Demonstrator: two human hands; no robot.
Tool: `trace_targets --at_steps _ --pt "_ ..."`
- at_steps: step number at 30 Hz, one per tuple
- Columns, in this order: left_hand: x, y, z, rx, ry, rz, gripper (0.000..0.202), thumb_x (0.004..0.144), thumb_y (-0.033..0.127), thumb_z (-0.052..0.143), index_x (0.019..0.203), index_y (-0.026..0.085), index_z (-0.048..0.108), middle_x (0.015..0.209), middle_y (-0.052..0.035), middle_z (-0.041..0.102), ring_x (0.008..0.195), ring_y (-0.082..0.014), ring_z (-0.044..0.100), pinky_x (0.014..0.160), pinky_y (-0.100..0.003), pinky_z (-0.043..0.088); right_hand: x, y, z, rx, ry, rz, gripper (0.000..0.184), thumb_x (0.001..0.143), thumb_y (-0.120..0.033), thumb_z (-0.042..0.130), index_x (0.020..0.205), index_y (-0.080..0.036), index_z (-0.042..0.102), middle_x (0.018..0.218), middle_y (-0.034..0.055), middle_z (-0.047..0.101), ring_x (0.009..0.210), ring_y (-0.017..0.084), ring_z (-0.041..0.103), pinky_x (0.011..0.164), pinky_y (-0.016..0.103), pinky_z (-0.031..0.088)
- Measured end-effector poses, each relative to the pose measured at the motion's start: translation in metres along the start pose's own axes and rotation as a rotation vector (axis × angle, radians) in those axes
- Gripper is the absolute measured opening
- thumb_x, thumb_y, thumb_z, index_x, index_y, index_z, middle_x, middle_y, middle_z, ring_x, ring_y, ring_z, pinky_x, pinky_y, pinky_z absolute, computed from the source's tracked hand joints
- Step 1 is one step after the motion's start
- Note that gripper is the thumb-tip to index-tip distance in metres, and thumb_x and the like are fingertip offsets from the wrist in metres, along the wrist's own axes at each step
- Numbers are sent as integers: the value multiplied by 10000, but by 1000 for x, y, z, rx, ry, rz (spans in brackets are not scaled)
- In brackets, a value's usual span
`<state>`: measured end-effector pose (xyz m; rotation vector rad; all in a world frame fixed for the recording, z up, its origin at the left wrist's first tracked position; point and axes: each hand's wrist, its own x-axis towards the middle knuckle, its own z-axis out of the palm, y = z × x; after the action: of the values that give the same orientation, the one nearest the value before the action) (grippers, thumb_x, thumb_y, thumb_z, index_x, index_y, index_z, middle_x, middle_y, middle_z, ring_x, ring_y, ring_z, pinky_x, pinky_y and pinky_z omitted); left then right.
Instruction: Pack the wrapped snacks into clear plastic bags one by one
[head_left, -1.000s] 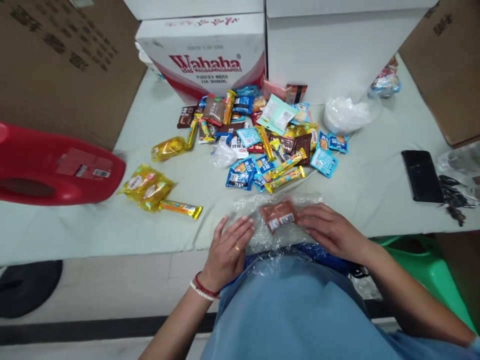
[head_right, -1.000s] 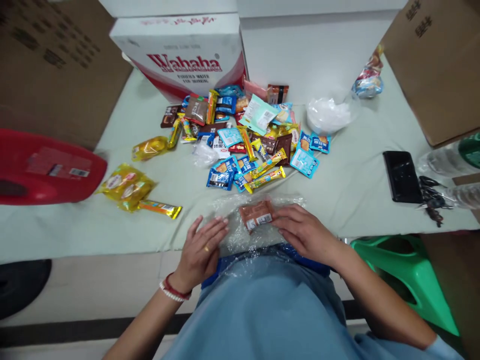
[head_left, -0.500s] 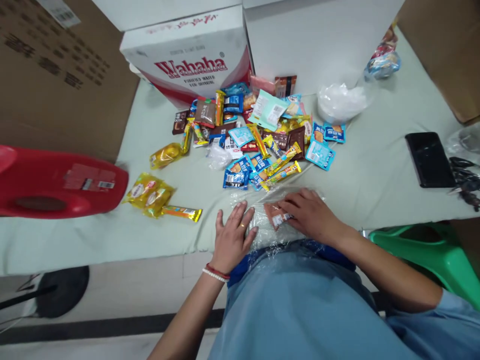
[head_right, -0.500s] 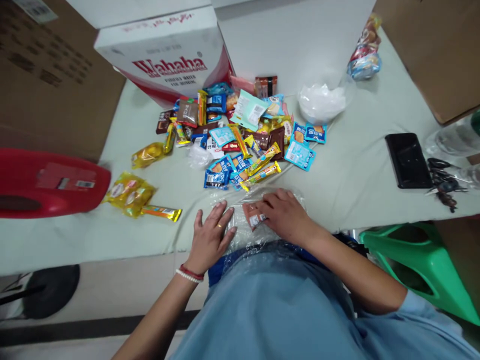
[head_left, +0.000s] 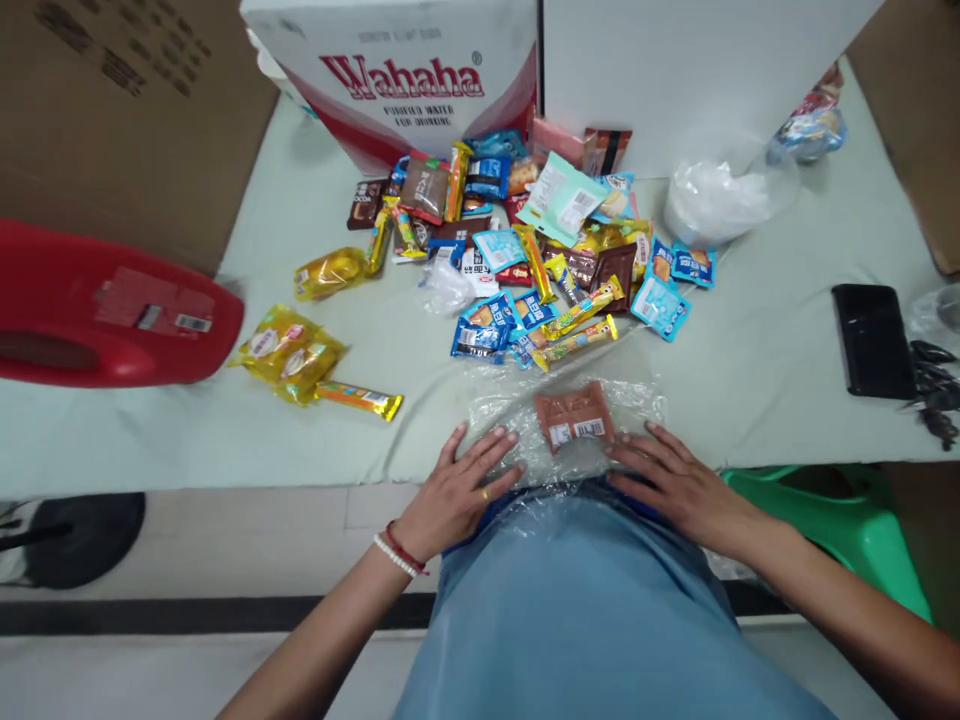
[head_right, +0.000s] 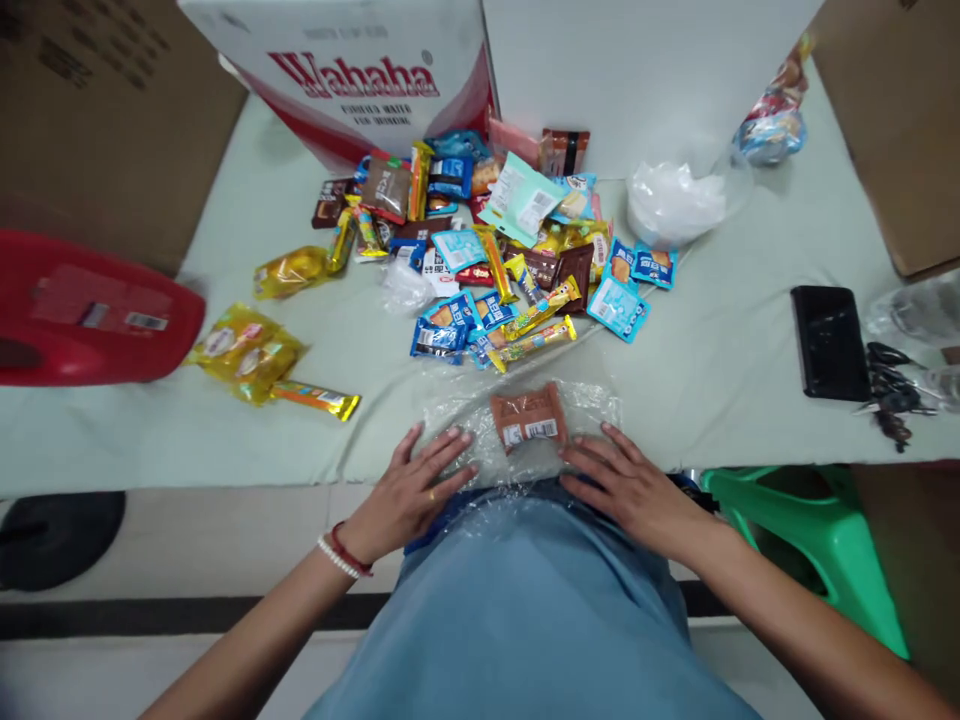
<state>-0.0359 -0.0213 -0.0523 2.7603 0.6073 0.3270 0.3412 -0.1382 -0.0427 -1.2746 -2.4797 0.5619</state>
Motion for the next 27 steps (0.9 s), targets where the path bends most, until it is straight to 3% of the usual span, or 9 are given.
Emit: trace_targets --at_steps 4,7,9,12,15,18,22,25,27 --pt "6 -7 3 -189 83 -128 282 1031 209 562 1277 270 685 1486 -114 675 1410 -238 623 1288 -572 331 8 7 14 13 160 -32 290 1016 -140 607 1245 -283 714 1402 74 701 1372 272 578 1177 594 480" --pt "12 -12 -9 -373 138 -236 247 1064 253 507 1183 262 723 1310 -91 774 1235 -211 725 1210 -508 448 22 10 -2 217 252 28 160 1012 -214 638 1140 -252 727 1310 103 713 1240 257 639 1037 471 576" --pt "20 -14 -16 -478 191 -309 235 1067 304 517 1097 253 744 1179 -82 808 1111 -211 753 1084 -458 538 32 13 -21 372 284 150 122 1027 -262 623 1066 -242 736 1275 110 703 1153 236 675 961 401 588" --pt "35 -15 -19 -576 247 -400 304 1073 376 502 977 233 753 978 -73 804 942 -210 736 894 -396 573 47 22 -42 538 282 404 237 1048 -387 594 940 -219 722 997 67 723 885 188 692 783 307 558" --pt "48 -16 -14 -549 275 -545 395 1058 420 508 774 219 695 757 -38 712 752 -183 659 730 -335 530 63 38 -44 597 284 655 345 1016 -520 590 944 -202 704 773 9 660 669 149 581 626 263 461" --pt "51 -15 -10 -443 308 -709 410 1018 442 562 678 219 614 658 -1 608 653 -161 580 636 -301 466 75 52 -36 536 278 760 374 966 -549 599 966 -189 700 736 -1 637 640 146 533 605 260 416" --pt "44 1 -13 -341 528 -771 365 1038 541 517 1051 216 682 948 -50 713 809 -186 643 749 -333 521 82 59 -28 398 227 764 331 959 -494 573 913 -190 696 723 1 637 654 150 539 639 268 408" --pt "43 26 -12 -260 562 -544 695 977 770 457 1417 239 535 1273 -143 695 1141 -282 670 1020 -477 524 84 58 -29 383 214 749 327 963 -484 560 931 -192 705 739 6 660 652 153 546 639 271 411" --pt "48 42 -6 -182 452 -314 900 857 896 519 1510 278 475 1412 -165 654 1350 -348 598 1231 -583 353 86 57 -31 373 212 740 333 961 -486 556 927 -191 706 724 4 654 640 152 539 628 270 405"
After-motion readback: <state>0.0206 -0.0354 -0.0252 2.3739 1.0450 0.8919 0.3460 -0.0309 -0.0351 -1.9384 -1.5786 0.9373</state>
